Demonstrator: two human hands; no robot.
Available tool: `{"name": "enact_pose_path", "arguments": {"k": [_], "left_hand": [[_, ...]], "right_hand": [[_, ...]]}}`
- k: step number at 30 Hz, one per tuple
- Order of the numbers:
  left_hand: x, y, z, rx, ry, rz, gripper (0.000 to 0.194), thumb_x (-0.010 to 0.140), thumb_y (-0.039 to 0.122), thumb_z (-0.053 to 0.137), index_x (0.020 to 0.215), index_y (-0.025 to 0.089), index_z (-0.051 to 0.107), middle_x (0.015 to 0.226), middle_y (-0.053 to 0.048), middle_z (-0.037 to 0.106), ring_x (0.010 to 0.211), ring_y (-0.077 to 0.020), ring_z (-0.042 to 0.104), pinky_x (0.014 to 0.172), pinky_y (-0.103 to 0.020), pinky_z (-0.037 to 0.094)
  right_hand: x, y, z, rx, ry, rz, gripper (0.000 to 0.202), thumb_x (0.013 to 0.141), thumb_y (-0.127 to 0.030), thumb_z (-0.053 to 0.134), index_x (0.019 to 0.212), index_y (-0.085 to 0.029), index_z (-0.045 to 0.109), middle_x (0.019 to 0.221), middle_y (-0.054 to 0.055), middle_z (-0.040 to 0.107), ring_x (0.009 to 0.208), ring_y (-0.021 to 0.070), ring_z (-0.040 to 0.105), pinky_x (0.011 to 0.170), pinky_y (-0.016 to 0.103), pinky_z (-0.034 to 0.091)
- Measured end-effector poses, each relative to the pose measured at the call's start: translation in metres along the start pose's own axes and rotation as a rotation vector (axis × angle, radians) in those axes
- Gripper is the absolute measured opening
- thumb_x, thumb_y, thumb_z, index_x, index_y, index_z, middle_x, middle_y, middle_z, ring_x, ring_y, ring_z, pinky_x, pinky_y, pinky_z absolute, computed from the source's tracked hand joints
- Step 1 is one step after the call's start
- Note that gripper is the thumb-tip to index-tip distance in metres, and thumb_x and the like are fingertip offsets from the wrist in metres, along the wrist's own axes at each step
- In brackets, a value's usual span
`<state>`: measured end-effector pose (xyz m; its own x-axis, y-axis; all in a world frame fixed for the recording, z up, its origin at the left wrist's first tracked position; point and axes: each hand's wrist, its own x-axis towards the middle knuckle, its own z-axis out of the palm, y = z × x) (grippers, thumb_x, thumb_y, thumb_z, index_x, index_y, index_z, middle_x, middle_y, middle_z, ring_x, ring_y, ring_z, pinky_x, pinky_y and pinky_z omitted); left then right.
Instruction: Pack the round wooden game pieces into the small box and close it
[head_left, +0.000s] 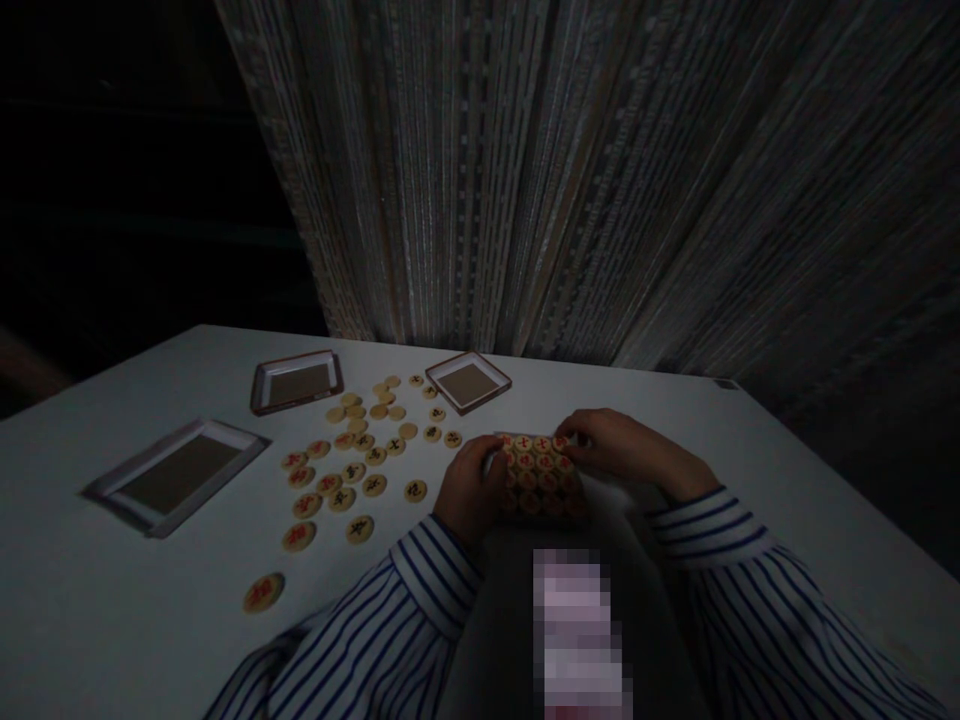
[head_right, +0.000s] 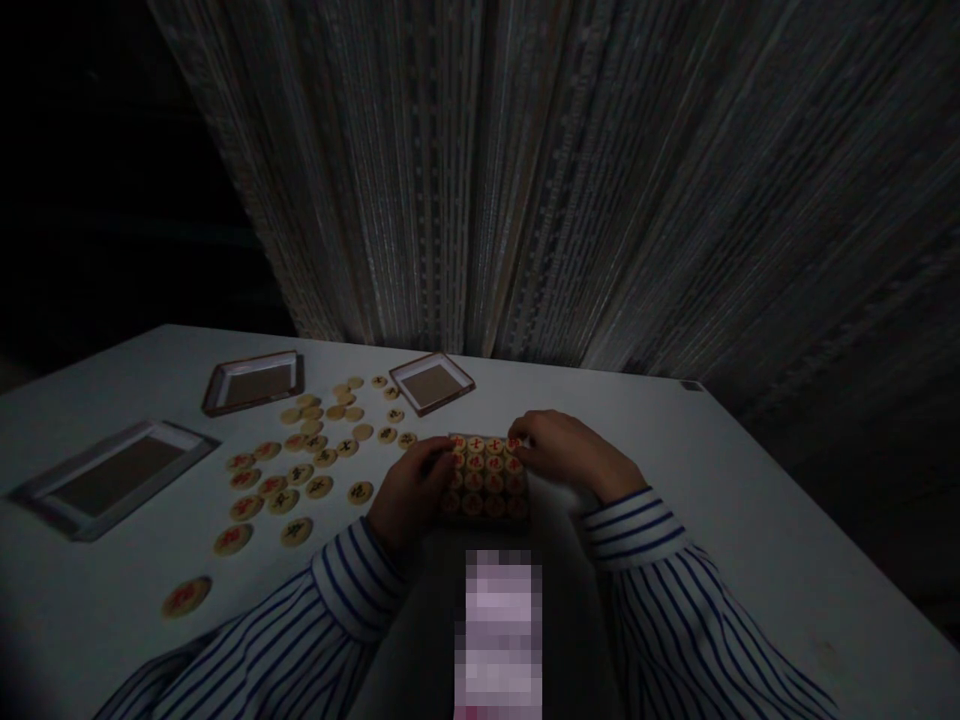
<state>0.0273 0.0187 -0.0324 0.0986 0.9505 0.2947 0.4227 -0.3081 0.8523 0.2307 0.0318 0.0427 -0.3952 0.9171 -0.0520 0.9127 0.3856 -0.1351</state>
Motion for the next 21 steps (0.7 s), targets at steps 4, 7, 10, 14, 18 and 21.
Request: {"name": "enact_pose_path", "arguments": {"k": [4,7,10,14,18,21], "left_hand": [[0.0004,-0.0003,0.0003,-0.001,-0.013,0.001,0.022,0.08,0.021,0.046,0.097,0.015,0.06,0.1,-0.009,0.063,0.098,-0.0193,0.057,0.087,-0.036,0.046],[0.0004,-0.0004,0.0002,0.003,-0.015,0.009,0.021,0.08,0.021,0.047,0.096,0.015,0.06,0.099,-0.008,0.064,0.097,-0.0191,0.057,0.086,-0.035,0.046],[0.0001,-0.001,0.0003,-0.001,-0.003,0.016,0.021,0.08,0.021,0.048,0.096,0.016,0.06,0.098,-0.007,0.064,0.096,-0.0188,0.058,0.086,-0.035,0.046],[-0.0001,0.0,-0.0002,-0.002,0.007,0.014,0.02,0.079,0.021,0.048,0.095,0.016,0.061,0.097,-0.007,0.064,0.094,-0.0186,0.058,0.085,-0.035,0.046],[-0.0001,0.0025,-0.0013,0.01,-0.005,0.007,0.022,0.08,0.021,0.047,0.096,0.015,0.061,0.098,-0.008,0.064,0.093,-0.0186,0.058,0.084,-0.034,0.047],[-0.0005,0.004,-0.0017,0.013,-0.001,0.011,0.021,0.08,0.021,0.047,0.095,0.016,0.061,0.098,-0.008,0.065,0.093,-0.0186,0.059,0.083,-0.034,0.047]], "right_hand": [[0.0005,0.0017,0.0011,-0.004,-0.002,-0.005,0.025,0.078,-0.028,0.05,0.096,-0.019,0.065,0.091,0.006,0.066,0.081,0.0192,0.059,0.069,0.028,0.043],[0.0001,0.0031,0.0018,0.001,-0.004,-0.009,0.025,0.078,-0.028,0.05,0.096,-0.019,0.065,0.093,0.007,0.066,0.082,0.0194,0.06,0.071,0.028,0.043],[-0.0007,0.0036,0.0017,0.003,0.002,-0.019,0.026,0.079,-0.028,0.049,0.097,-0.019,0.065,0.093,0.007,0.066,0.082,0.0193,0.06,0.071,0.028,0.044],[-0.0019,0.003,-0.0002,0.007,0.0,-0.009,0.027,0.079,-0.031,0.049,0.097,-0.018,0.066,0.092,0.007,0.066,0.081,0.0191,0.06,0.07,0.027,0.044],[-0.0023,0.0019,-0.0023,-0.005,-0.013,0.015,0.028,0.08,-0.031,0.049,0.097,-0.017,0.066,0.091,0.008,0.066,0.08,0.0194,0.06,0.068,0.027,0.044],[-0.0021,0.0014,-0.0027,-0.013,-0.015,0.004,0.028,0.08,-0.031,0.049,0.097,-0.018,0.067,0.092,0.008,0.066,0.08,0.0194,0.06,0.069,0.027,0.044]]}}
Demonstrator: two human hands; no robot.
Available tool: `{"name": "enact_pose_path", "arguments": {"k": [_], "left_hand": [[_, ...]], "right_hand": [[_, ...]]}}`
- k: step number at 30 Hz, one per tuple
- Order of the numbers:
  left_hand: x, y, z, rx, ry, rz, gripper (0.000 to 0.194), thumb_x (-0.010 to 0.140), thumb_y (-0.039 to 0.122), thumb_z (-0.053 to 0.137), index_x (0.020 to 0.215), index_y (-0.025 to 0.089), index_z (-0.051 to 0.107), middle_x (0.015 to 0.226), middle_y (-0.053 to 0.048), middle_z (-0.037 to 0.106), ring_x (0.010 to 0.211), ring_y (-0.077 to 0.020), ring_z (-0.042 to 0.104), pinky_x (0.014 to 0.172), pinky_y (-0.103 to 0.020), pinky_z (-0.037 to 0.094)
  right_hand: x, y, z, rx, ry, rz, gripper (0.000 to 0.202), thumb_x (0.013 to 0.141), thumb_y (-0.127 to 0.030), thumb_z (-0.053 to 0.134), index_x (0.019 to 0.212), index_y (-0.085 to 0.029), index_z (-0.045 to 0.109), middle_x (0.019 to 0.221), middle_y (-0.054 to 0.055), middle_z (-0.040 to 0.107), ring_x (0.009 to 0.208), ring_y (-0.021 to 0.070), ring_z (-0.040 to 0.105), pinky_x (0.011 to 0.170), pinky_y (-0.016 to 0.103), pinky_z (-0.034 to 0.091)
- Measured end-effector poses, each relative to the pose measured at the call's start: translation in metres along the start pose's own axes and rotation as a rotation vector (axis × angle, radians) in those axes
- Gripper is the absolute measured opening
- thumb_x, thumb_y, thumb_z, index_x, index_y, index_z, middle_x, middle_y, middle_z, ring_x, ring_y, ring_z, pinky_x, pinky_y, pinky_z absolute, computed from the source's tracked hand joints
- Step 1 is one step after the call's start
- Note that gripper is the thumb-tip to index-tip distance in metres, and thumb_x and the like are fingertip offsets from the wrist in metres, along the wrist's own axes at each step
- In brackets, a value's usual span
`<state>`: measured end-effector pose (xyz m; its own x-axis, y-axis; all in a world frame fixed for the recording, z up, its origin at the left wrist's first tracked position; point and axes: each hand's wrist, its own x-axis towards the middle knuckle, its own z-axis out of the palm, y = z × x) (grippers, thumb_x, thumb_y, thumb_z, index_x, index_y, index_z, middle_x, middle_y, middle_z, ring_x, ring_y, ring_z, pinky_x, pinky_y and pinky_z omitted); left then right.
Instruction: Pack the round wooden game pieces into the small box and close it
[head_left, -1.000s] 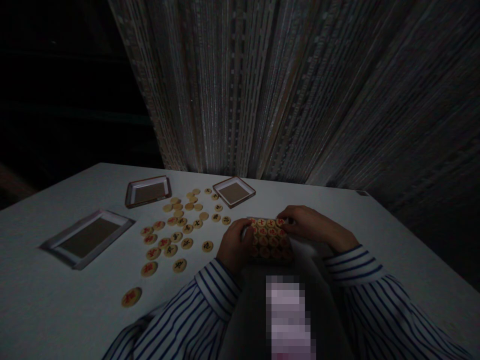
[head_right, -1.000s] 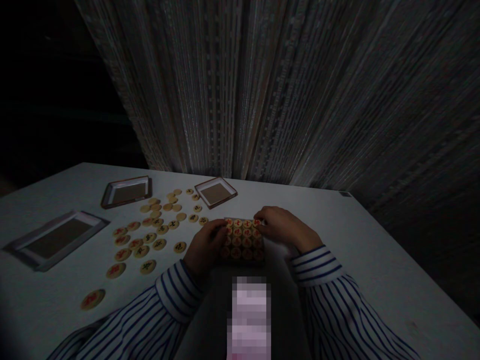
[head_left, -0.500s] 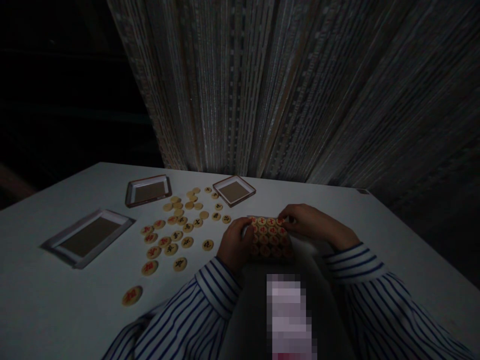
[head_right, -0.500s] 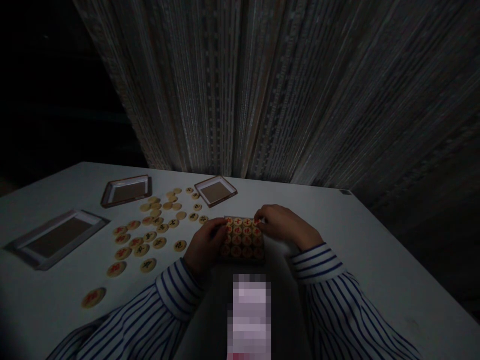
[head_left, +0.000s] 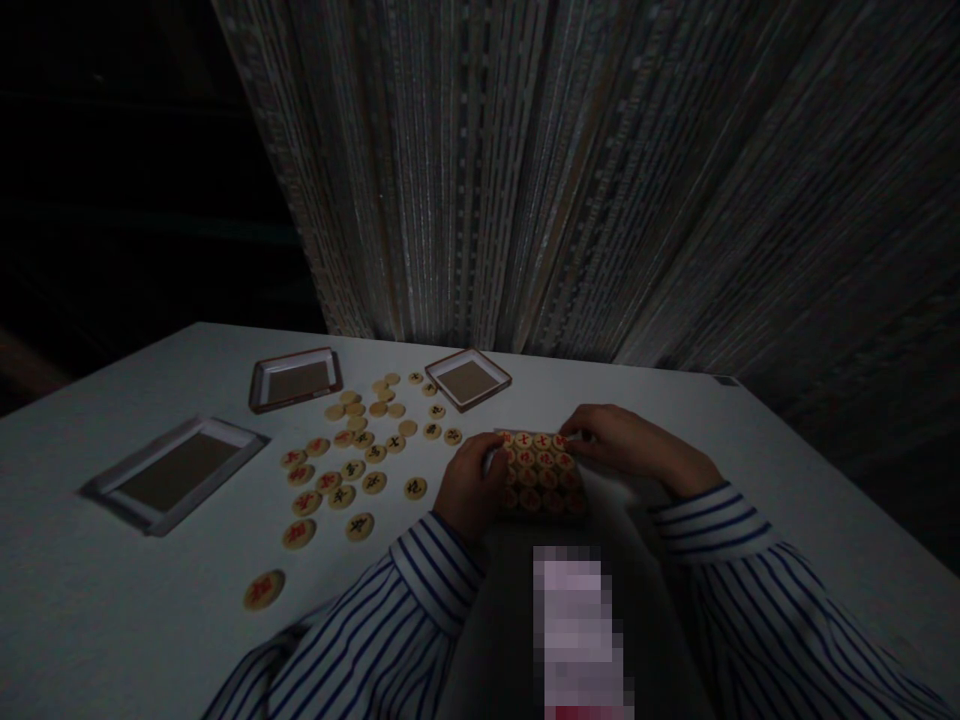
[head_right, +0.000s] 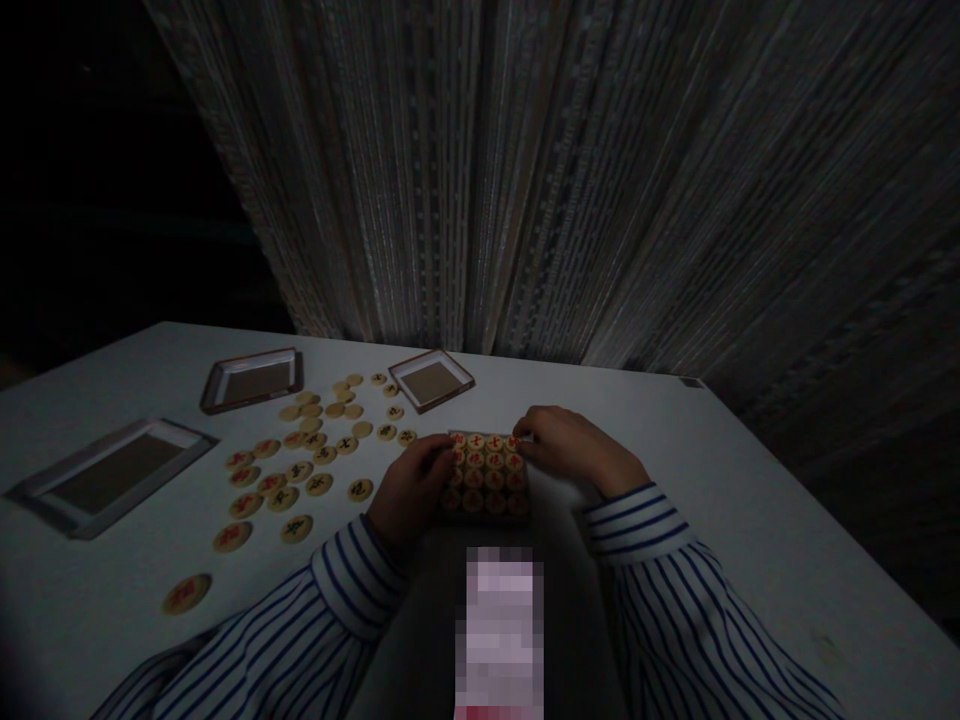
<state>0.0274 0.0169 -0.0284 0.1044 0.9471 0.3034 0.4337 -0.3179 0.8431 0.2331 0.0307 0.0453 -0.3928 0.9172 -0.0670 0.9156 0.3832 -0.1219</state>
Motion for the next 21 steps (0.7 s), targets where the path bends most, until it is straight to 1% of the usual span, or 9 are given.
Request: {"name": "enact_pose_path", "arguments": {"k": [10,21], "left_hand": [[0.0001,0.0018,-0.0008,0.011,-0.008,-0.012,0.022,0.08,0.02,0.047,0.096,0.014,0.061,0.098,-0.009,0.065,0.092,-0.0188,0.059,0.082,-0.034,0.048],[0.0001,-0.0006,-0.0002,-0.02,-0.014,-0.012,0.022,0.081,0.021,0.047,0.096,0.016,0.06,0.099,-0.008,0.064,0.096,-0.0191,0.058,0.085,-0.036,0.047]], "right_hand": [[0.0011,0.0021,0.0024,0.006,0.001,-0.006,0.029,0.081,-0.034,0.047,0.096,-0.018,0.067,0.091,0.008,0.066,0.08,0.019,0.059,0.068,0.028,0.043],[0.0017,0.0021,0.0023,0.01,-0.002,-0.001,0.028,0.08,-0.033,0.048,0.096,-0.019,0.067,0.092,0.007,0.066,0.079,0.0189,0.059,0.068,0.028,0.043]]}}
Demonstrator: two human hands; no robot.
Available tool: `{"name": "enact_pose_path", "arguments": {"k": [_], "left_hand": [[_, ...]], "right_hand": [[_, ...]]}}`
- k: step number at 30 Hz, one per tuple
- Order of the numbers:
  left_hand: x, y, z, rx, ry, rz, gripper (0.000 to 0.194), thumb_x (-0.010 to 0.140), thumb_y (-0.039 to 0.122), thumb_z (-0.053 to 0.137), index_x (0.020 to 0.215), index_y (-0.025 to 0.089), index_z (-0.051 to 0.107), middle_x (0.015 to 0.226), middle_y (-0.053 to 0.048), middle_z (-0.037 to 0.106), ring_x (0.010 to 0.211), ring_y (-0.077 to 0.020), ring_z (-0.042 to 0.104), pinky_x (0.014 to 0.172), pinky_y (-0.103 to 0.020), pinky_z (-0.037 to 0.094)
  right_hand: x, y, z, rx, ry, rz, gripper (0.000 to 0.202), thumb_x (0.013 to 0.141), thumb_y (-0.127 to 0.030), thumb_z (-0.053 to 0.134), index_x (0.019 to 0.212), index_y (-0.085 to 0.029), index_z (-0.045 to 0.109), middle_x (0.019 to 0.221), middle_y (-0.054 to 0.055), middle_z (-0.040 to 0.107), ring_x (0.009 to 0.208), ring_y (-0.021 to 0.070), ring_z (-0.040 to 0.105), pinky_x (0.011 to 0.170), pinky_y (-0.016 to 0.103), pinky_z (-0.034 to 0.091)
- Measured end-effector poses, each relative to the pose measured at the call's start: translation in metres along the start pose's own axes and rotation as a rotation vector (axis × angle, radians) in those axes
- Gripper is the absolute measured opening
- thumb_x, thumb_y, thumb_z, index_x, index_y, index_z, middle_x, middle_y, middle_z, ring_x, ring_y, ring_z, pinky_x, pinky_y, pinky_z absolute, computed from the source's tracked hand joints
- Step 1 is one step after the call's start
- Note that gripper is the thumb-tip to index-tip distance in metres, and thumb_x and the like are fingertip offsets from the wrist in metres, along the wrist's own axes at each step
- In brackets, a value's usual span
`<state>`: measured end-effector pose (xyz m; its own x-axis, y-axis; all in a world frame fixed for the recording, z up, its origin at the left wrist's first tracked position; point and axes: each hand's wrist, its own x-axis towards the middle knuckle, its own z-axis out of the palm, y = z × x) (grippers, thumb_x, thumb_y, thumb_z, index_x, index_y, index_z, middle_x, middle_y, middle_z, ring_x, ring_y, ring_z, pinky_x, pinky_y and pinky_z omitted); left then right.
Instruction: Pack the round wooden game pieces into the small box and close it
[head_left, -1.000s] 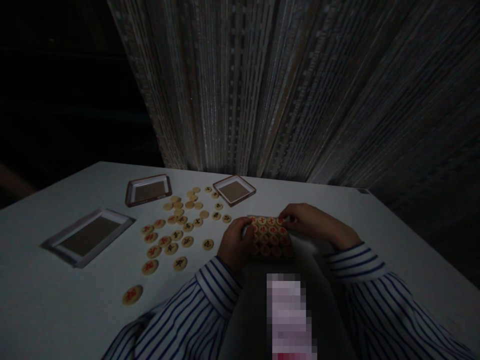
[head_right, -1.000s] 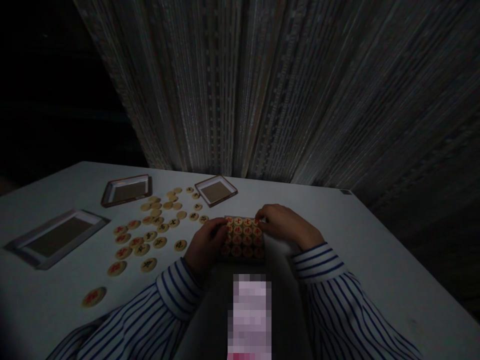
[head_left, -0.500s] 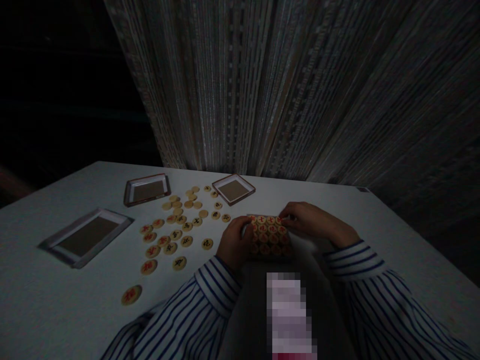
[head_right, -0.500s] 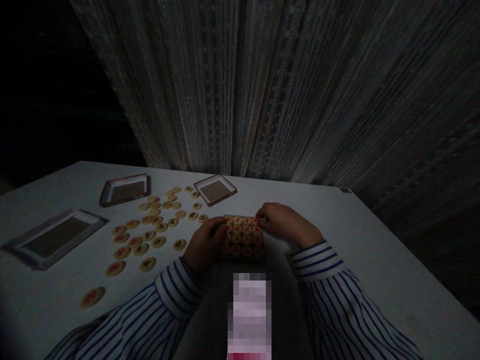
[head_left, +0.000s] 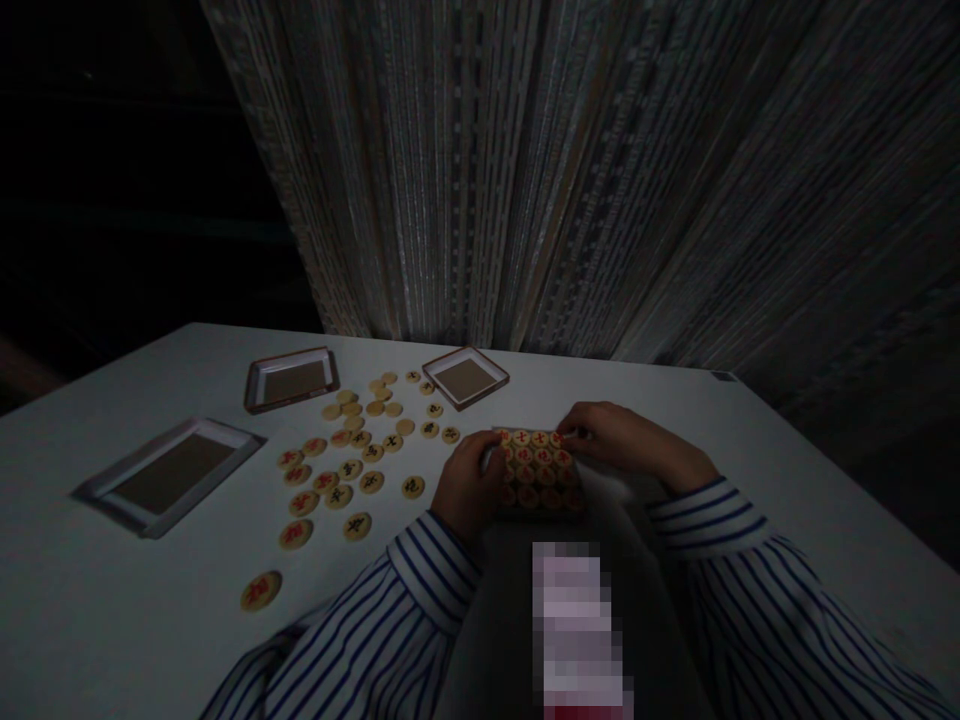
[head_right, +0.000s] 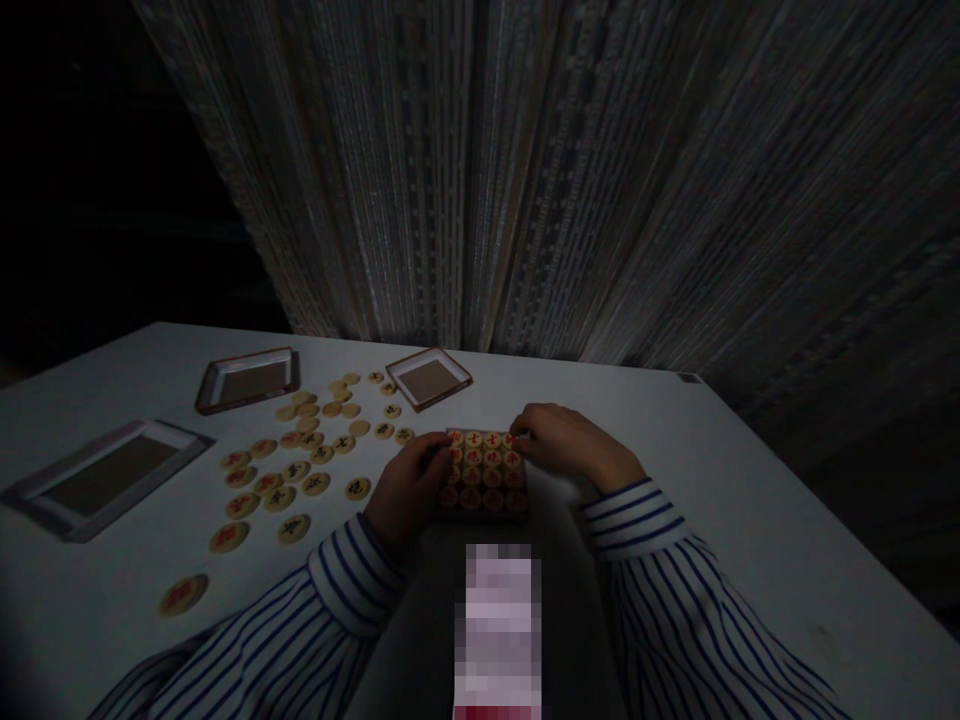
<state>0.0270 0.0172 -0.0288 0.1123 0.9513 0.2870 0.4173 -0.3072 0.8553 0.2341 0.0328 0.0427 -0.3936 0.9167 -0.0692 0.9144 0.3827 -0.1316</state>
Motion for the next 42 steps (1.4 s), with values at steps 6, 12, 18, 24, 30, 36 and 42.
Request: {"name": "enact_pose_path", "arguments": {"k": [6,12,18,24,30,36,42], "left_hand": [[-0.0008,0.0015,-0.0007,0.003,0.012,0.012,0.021,0.079,0.02,0.048,0.096,0.017,0.061,0.097,-0.007,0.064,0.095,-0.019,0.058,0.085,-0.035,0.047],[-0.0009,0.0011,-0.0007,0.017,-0.001,-0.008,0.022,0.08,0.022,0.047,0.097,0.015,0.061,0.096,-0.008,0.064,0.092,-0.0193,0.058,0.083,-0.036,0.047],[-0.0007,0.0009,-0.0004,0.002,-0.008,-0.007,0.021,0.08,0.021,0.047,0.096,0.016,0.06,0.095,-0.007,0.064,0.093,-0.0188,0.058,0.083,-0.035,0.047],[-0.0008,0.0018,-0.0005,0.004,0.001,-0.013,0.02,0.08,0.021,0.048,0.094,0.017,0.061,0.093,-0.006,0.064,0.093,-0.0189,0.058,0.083,-0.035,0.047],[0.0004,0.0005,0.0003,0.009,-0.008,-0.015,0.021,0.08,0.021,0.048,0.096,0.016,0.061,0.096,-0.007,0.064,0.093,-0.0191,0.058,0.083,-0.035,0.047],[0.0003,0.0006,-0.0003,0.024,-0.005,-0.007,0.02,0.08,0.021,0.048,0.094,0.016,0.061,0.097,-0.007,0.064,0.092,-0.0186,0.059,0.082,-0.033,0.048],[0.0005,0.0021,-0.0008,0.043,-0.013,-0.03,0.022,0.079,0.02,0.049,0.096,0.014,0.061,0.098,-0.008,0.064,0.093,-0.019,0.059,0.083,-0.033,0.047]], "right_hand": [[-0.0007,-0.0005,-0.0007,-0.004,0.004,0.008,0.028,0.081,-0.034,0.048,0.095,-0.019,0.067,0.091,0.007,0.066,0.079,0.0188,0.06,0.067,0.027,0.043],[-0.001,-0.0017,-0.001,-0.006,0.006,0.016,0.027,0.08,-0.031,0.048,0.094,-0.018,0.067,0.091,0.008,0.066,0.08,0.0192,0.06,0.069,0.028,0.043],[0.0002,0.0,0.0003,-0.006,-0.002,0.014,0.026,0.081,-0.032,0.048,0.094,-0.019,0.067,0.09,0.007,0.067,0.079,0.0189,0.06,0.068,0.028,0.044],[-0.0001,0.0009,0.0009,-0.01,0.011,-0.01,0.026,0.081,-0.032,0.048,0.094,-0.019,0.067,0.092,0.008,0.067,0.082,0.0196,0.06,0.072,0.029,0.043],[0.0005,0.0025,0.001,-0.008,0.011,0.013,0.027,0.081,-0.034,0.048,0.094,-0.019,0.066,0.091,0.007,0.066,0.081,0.0199,0.06,0.069,0.029,0.043],[-0.0013,0.0068,-0.001,0.009,0.019,0.005,0.026,0.081,-0.031,0.047,0.094,-0.018,0.066,0.089,0.007,0.066,0.08,0.0191,0.059,0.07,0.028,0.043],[-0.0009,0.0063,0.0007,-0.003,0.002,-0.011,0.027,0.081,-0.031,0.048,0.096,-0.018,0.066,0.093,0.008,0.066,0.084,0.0196,0.059,0.074,0.028,0.042]]}}
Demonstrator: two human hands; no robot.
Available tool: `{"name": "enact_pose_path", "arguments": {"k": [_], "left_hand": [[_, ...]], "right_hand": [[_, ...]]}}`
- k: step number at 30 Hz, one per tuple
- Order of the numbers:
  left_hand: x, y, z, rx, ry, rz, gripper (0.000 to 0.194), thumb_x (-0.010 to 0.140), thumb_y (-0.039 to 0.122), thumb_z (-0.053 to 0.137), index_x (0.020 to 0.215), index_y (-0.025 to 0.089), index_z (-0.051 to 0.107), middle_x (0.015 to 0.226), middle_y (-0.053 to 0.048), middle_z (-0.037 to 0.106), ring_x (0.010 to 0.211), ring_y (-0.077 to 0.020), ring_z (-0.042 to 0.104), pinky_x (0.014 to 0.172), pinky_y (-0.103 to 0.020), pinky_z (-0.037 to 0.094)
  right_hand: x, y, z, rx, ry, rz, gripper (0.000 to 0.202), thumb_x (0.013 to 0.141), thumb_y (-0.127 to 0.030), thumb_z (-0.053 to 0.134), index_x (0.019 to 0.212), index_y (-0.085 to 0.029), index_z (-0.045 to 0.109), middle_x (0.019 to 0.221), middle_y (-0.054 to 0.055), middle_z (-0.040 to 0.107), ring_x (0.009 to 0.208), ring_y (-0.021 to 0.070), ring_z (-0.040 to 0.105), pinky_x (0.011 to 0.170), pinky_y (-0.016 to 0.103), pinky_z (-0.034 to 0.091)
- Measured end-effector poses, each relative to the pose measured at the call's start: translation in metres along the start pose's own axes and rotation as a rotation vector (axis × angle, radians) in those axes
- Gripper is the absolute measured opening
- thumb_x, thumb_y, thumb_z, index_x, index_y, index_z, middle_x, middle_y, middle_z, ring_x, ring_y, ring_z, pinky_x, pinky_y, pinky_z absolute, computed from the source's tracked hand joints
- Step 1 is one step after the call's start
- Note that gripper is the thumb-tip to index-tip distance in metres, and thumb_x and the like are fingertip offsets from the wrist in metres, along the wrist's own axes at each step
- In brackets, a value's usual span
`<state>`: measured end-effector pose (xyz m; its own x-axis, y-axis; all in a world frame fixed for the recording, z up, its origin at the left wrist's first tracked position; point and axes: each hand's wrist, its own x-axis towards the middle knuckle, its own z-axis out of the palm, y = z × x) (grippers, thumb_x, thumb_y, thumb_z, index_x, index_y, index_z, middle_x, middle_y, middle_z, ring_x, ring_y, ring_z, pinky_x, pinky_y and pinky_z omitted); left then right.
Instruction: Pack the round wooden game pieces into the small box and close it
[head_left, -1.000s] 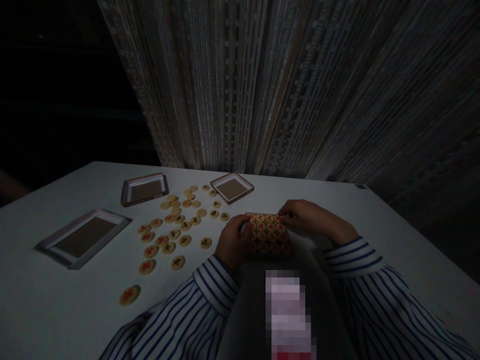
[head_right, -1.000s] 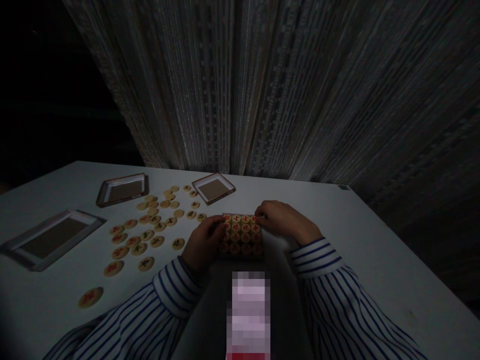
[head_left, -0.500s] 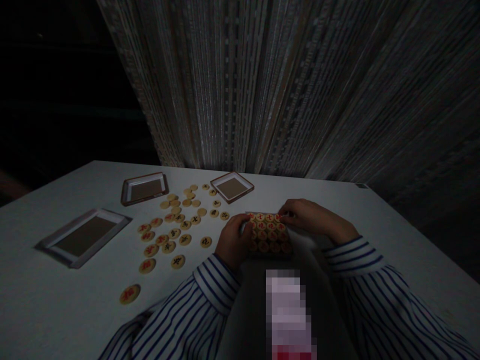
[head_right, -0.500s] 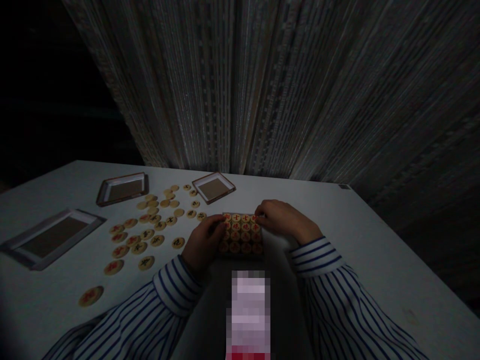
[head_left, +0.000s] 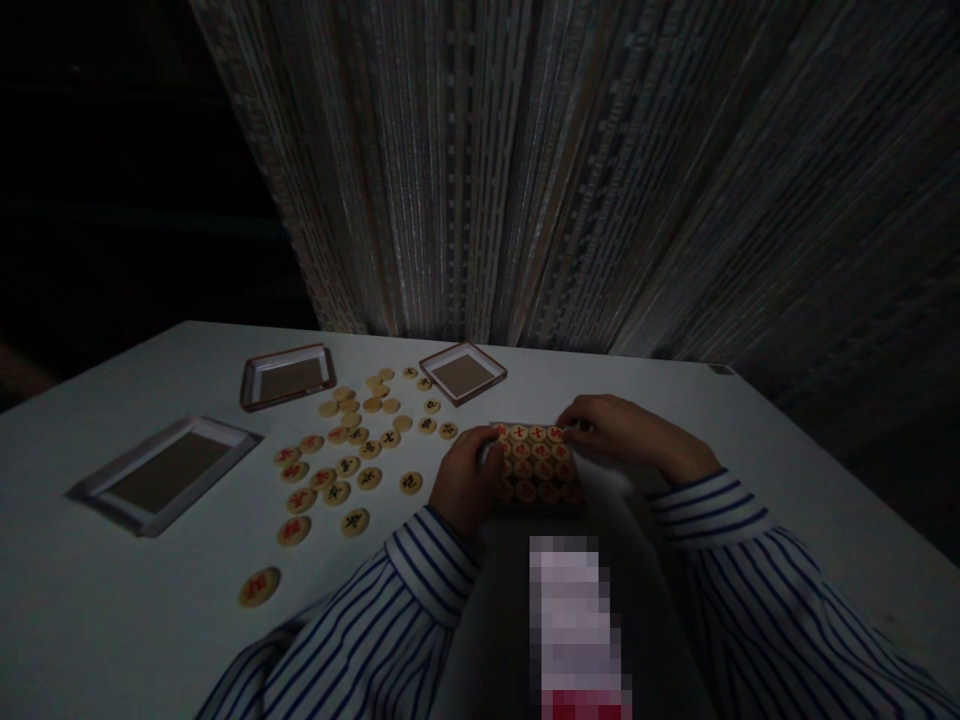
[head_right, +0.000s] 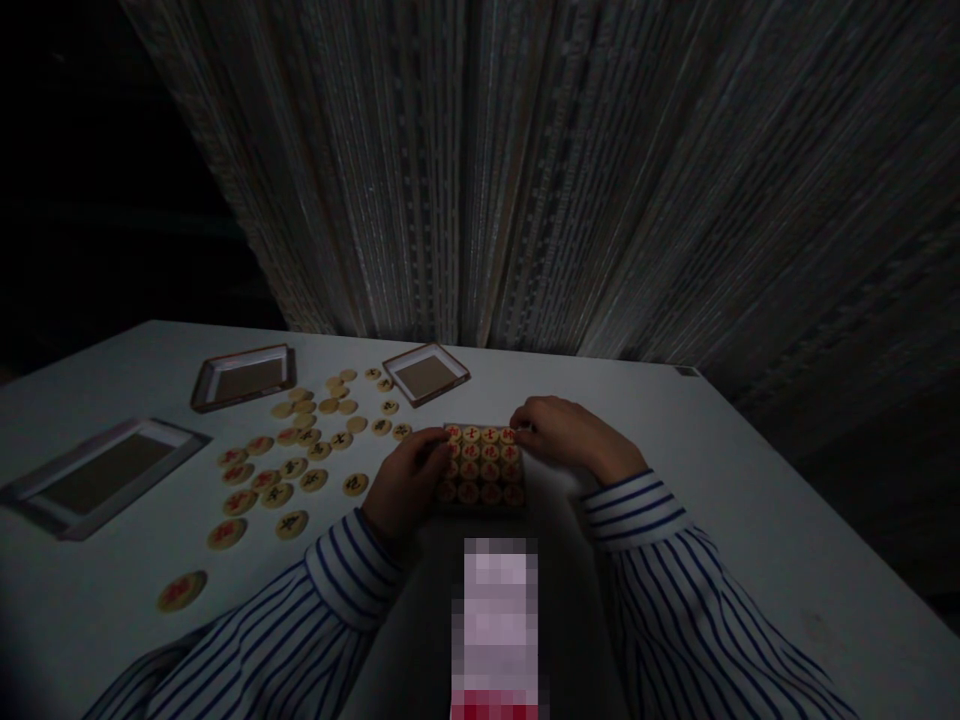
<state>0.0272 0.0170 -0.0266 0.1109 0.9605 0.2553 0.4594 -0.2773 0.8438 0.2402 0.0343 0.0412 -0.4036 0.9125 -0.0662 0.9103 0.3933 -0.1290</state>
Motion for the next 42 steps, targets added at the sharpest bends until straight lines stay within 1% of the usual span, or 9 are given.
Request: {"name": "enact_pose_path", "arguments": {"k": [7,16,21,23,27,31,35,38,42], "left_hand": [[0.0,-0.003,0.002,-0.02,-0.003,0.012,0.023,0.081,0.023,0.047,0.098,0.015,0.06,0.099,-0.008,0.064,0.094,-0.0191,0.058,0.084,-0.034,0.047],[0.0,-0.003,0.001,-0.018,-0.004,0.018,0.023,0.081,0.023,0.047,0.097,0.015,0.06,0.099,-0.009,0.064,0.095,-0.0197,0.058,0.085,-0.035,0.046],[0.001,-0.008,0.001,-0.046,-0.001,0.008,0.023,0.08,0.023,0.047,0.097,0.016,0.061,0.098,-0.008,0.064,0.095,-0.0198,0.058,0.085,-0.036,0.046],[0.001,-0.01,0.0,-0.081,-0.003,0.001,0.023,0.079,0.024,0.047,0.096,0.016,0.061,0.096,-0.008,0.065,0.094,-0.0198,0.058,0.085,-0.036,0.046],[-0.002,-0.012,-0.002,-0.148,-0.018,-0.044,0.026,0.079,0.028,0.047,0.097,0.016,0.062,0.095,-0.008,0.066,0.092,-0.0201,0.06,0.084,-0.036,0.046],[-0.008,-0.008,-0.007,-0.189,-0.085,-0.086,0.031,0.08,0.032,0.044,0.099,0.015,0.061,0.095,-0.008,0.067,0.09,-0.02,0.061,0.08,-0.035,0.048],[-0.015,-0.004,-0.014,-0.136,-0.095,-0.079,0.034,0.079,0.032,0.043,0.102,0.014,0.061,0.1,-0.009,0.067,0.095,-0.0204,0.06,0.085,-0.035,0.046],[-0.022,-0.004,-0.018,-0.092,-0.082,-0.085,0.037,0.077,0.031,0.046,0.106,0.012,0.06,0.105,-0.01,0.066,0.099,-0.0213,0.059,0.089,-0.036,0.045],[-0.029,-0.003,-0.021,-0.095,-0.104,-0.044,0.036,0.075,0.031,0.049,0.106,0.015,0.061,0.107,-0.008,0.066,0.102,-0.0209,0.058,0.092,-0.036,0.044]], "right_hand": [[0.001,0.0,0.003,-0.014,-0.014,-0.006,0.028,0.081,-0.032,0.046,0.097,-0.02,0.066,0.091,0.007,0.066,0.081,0.0194,0.06,0.07,0.028,0.042],[-0.001,0.001,-0.001,-0.013,0.026,0.016,0.026,0.08,-0.03,0.049,0.096,-0.018,0.066,0.09,0.007,0.066,0.081,0.019,0.059,0.07,0.028,0.042],[-0.011,-0.008,-0.008,0.022,0.074,0.04,0.028,0.082,-0.031,0.046,0.096,-0.016,0.066,0.09,0.008,0.067,0.08,0.0189,0.06,0.07,0.028,0.043],[-0.019,-0.012,-0.008,0.051,0.113,0.053,0.03,0.083,-0.032,0.046,0.1,-0.015,0.064,0.092,0.009,0.066,0.08,0.0193,0.06,0.071,0.029,0.044],[-0.041,-0.016,0.007,0.168,0.208,0.098,0.041,0.081,-0.034,0.05,0.115,-0.013,0.055,0.101,0.011,0.063,0.087,0.0204,0.058,0.078,0.033,0.045],[-0.062,-0.018,0.035,0.385,0.237,0.185,0.053,0.078,-0.037,0.054,0.125,-0.014,0.045,0.099,0.01,0.061,0.08,0.0179,0.059,0.071,0.032,0.049],[-0.074,-0.019,0.057,0.515,0.251,0.175,0.058,0.075,-0.032,0.057,0.129,-0.016,0.039,0.1,0.011,0.06,0.078,0.0174,0.059,0.068,0.034,0.051],[-0.076,-0.021,0.061,0.557,0.253,0.121,0.061,0.073,-0.027,0.058,0.129,-0.016,0.037,0.101,0.011,0.059,0.077,0.0169,0.059,0.068,0.034,0.052],[-0.075,-0.03,0.055,0.568,0.238,0.108,0.06,0.072,-0.024,0.059,0.128,-0.018,0.038,0.101,0.011,0.059,0.077,0.0173,0.06,0.067,0.035,0.052]]}}
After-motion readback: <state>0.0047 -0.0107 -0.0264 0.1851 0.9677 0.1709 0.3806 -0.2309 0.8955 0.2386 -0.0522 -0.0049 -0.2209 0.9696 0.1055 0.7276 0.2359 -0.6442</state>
